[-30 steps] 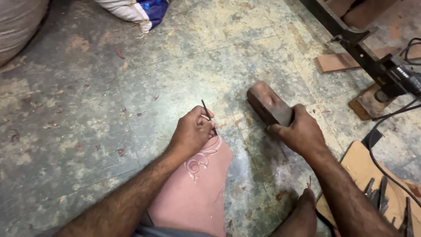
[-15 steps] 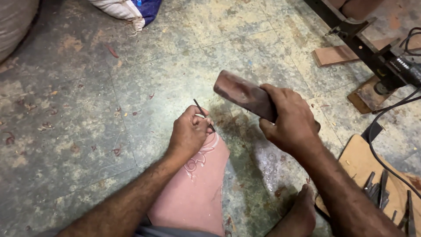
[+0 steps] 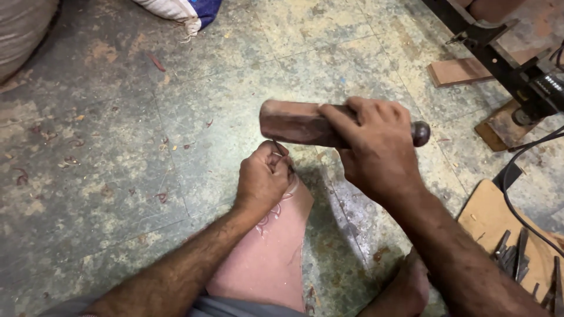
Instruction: The person uses a wooden mallet and a metal tool to carve a design into a piece of pink material. They repeatedly strike the tool with the mallet to follow the pattern before switching to a different metal tool.
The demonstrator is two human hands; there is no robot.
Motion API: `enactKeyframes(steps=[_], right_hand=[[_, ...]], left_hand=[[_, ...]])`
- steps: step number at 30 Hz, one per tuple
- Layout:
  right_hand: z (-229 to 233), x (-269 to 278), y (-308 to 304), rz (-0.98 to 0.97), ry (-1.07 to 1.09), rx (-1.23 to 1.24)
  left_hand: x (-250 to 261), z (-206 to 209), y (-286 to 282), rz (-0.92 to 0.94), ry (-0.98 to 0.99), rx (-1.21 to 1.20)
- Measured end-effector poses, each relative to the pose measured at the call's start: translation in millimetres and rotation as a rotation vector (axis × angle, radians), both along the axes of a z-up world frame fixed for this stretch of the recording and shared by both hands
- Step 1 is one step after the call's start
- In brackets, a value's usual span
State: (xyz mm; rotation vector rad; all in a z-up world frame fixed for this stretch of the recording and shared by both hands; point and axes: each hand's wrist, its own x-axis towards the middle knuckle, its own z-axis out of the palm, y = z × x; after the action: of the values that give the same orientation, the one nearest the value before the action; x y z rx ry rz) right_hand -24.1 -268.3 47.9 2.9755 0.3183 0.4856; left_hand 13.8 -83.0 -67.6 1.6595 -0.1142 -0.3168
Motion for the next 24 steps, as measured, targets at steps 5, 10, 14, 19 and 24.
enactKeyframes(steps=[5, 10, 14, 19, 24], right_hand=[[-5.2, 0.7, 1.3, -0.047, 0.054, 0.191], [2.9, 6.2, 7.0, -0.049, 0.072, 0.074], [4.7, 5.2, 11.6, -0.043, 0.054, 0.158], [3.3, 6.7, 13.5, -0.148, 0.155, 0.436], [-1.2, 12.0, 12.1, -0.137, 0.137, 0.285]], left_hand=[[-0.5, -0.1, -1.9, -0.014, 0.009, -0.006], [3.7, -2.9, -4.2, -0.021, 0.000, -0.021], [4.4, -10.5, 1.0, -0.012, -0.062, 0.034], [7.6, -16.9, -3.1, -0.027, -0.081, 0.023], [12.4, -18.0, -4.5, -0.058, -0.031, -0.030]])
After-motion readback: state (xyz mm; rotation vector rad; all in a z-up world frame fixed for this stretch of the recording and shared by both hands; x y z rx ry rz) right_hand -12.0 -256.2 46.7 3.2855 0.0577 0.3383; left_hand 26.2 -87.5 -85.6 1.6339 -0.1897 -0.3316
